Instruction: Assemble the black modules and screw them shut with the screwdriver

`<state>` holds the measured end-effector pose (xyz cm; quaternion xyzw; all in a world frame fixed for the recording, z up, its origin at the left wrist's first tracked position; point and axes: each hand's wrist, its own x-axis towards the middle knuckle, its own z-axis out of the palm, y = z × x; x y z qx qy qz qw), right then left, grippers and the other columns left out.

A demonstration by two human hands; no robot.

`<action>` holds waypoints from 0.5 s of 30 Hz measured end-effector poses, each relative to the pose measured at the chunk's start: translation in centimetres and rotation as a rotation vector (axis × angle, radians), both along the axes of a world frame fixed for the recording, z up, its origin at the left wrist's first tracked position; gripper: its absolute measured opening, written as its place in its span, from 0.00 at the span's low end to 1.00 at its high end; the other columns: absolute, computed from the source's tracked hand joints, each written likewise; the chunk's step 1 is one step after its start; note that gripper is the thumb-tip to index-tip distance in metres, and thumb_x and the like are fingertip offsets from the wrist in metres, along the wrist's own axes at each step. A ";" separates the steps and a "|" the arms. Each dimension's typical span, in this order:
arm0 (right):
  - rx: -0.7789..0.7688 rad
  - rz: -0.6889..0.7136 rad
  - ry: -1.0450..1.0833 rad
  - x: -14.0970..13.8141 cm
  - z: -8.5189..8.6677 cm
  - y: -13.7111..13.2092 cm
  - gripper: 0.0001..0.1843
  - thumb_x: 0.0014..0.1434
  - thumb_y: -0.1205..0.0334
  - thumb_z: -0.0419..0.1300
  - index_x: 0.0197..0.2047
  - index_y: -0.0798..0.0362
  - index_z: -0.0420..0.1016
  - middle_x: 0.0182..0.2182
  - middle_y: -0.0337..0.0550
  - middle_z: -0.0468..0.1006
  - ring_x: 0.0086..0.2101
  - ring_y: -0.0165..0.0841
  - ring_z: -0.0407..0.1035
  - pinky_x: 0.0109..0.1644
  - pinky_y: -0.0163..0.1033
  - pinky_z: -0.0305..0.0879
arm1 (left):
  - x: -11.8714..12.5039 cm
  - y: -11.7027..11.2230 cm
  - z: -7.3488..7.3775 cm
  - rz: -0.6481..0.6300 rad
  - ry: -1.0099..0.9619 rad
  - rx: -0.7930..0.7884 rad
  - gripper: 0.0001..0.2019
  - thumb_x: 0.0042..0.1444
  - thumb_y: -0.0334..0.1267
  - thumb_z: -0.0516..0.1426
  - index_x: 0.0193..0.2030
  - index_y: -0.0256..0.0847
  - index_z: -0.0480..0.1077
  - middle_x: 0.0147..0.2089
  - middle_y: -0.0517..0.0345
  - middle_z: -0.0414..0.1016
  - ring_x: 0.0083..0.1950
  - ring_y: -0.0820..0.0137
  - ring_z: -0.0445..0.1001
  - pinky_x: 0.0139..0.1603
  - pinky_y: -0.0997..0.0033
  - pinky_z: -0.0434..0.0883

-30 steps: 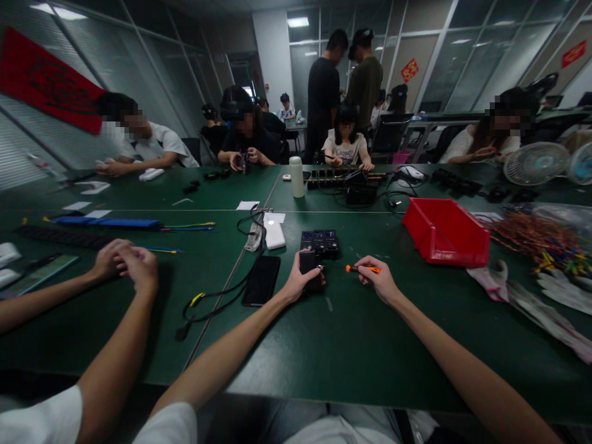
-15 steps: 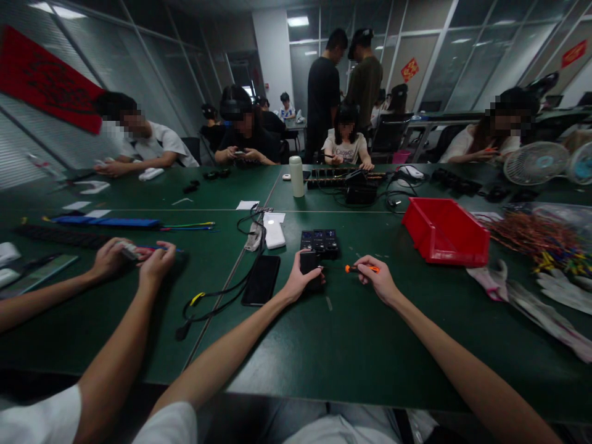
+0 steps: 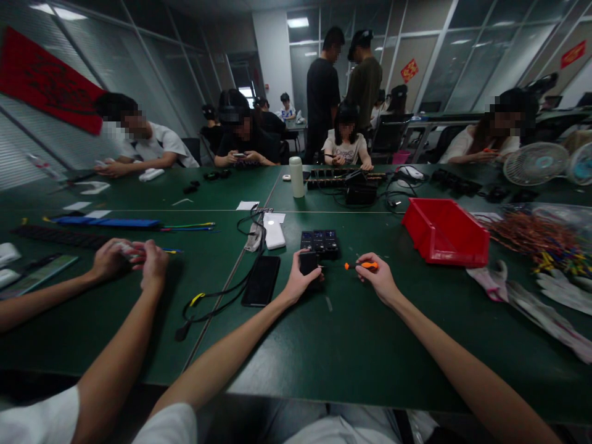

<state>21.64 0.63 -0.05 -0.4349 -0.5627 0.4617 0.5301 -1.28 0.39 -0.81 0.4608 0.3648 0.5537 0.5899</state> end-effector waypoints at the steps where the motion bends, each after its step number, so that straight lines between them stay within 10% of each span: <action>1: 0.001 0.001 -0.006 0.0 0.0 0.0 0.17 0.47 0.53 0.65 0.38 0.52 0.68 0.35 0.41 0.69 0.26 0.28 0.65 0.26 0.35 0.64 | 0.0 0.0 0.0 0.012 0.004 0.010 0.33 0.44 0.40 0.63 0.55 0.48 0.52 0.37 0.59 0.69 0.31 0.72 0.73 0.38 0.63 0.73; 15: -0.055 -0.005 -0.085 0.3 -1.1 0.5 0.16 0.53 0.49 0.59 0.37 0.53 0.67 0.23 0.36 0.67 0.20 0.26 0.61 0.20 0.31 0.56 | 0.1 0.1 0.0 0.088 0.084 0.061 0.34 0.41 0.37 0.64 0.56 0.46 0.57 0.38 0.57 0.72 0.38 0.68 0.73 0.46 0.61 0.70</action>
